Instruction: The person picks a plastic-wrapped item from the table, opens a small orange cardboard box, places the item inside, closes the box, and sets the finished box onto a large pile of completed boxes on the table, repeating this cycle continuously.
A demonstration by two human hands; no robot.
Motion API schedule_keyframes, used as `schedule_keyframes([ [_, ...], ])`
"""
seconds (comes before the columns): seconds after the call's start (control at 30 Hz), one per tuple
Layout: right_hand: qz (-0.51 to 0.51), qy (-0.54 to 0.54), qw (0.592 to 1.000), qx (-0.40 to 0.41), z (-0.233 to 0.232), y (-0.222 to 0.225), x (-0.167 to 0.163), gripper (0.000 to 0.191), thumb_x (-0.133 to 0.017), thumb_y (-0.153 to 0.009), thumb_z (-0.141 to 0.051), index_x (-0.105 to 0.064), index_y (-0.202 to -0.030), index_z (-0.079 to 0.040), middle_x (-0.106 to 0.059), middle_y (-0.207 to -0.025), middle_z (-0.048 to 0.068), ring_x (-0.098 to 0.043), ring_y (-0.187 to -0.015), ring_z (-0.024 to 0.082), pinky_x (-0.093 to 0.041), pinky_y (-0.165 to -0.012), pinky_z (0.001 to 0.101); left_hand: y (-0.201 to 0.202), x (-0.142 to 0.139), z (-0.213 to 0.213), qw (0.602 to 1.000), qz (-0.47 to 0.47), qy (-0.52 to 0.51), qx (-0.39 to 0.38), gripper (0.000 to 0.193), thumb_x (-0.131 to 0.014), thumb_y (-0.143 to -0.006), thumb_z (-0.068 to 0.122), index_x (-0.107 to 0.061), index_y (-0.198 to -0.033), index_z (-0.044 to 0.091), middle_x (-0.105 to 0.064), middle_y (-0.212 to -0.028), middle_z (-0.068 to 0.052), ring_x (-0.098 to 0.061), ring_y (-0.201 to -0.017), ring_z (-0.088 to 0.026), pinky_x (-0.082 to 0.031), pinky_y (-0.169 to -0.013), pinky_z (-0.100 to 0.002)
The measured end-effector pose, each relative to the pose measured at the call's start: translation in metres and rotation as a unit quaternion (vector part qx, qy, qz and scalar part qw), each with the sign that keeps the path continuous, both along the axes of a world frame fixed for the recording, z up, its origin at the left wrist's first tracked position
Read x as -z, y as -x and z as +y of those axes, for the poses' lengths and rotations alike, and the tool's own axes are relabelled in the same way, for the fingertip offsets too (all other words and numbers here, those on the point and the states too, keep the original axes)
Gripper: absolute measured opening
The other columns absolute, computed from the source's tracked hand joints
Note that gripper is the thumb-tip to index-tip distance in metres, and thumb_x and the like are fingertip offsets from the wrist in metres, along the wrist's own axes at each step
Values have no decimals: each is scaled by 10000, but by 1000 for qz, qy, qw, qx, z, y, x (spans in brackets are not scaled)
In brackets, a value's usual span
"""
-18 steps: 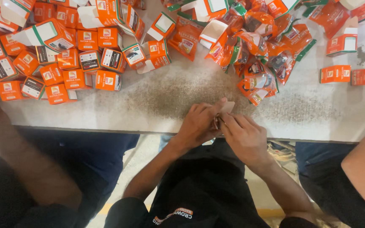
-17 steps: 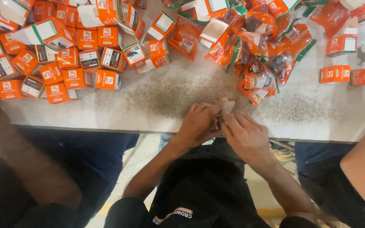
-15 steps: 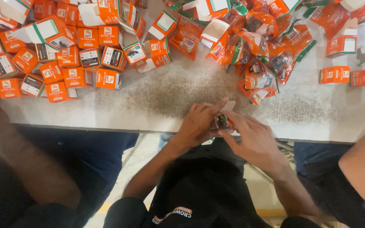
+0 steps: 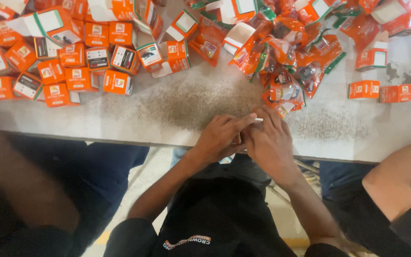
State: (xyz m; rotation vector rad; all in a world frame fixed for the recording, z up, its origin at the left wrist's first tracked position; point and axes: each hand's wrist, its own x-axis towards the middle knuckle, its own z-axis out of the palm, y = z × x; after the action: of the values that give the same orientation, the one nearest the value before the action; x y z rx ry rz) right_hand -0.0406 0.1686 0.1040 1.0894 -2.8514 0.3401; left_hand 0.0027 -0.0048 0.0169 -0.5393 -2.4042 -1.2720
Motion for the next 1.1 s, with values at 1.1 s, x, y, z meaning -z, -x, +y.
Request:
schedule_keyframes([
  [1.1, -46, 298, 951, 64, 18, -37, 77, 449, -790, -874, -118, -659, -1301, -66, -617, -1362, 151, -698, -1121, 330, -596, -885, 415, -7, 3, -6, 991, -92, -96, 18, 435, -821, -851, -12, -663, -1254, 30, -585, -1478, -174, -714, -1216, -310, -617, -969, -342],
])
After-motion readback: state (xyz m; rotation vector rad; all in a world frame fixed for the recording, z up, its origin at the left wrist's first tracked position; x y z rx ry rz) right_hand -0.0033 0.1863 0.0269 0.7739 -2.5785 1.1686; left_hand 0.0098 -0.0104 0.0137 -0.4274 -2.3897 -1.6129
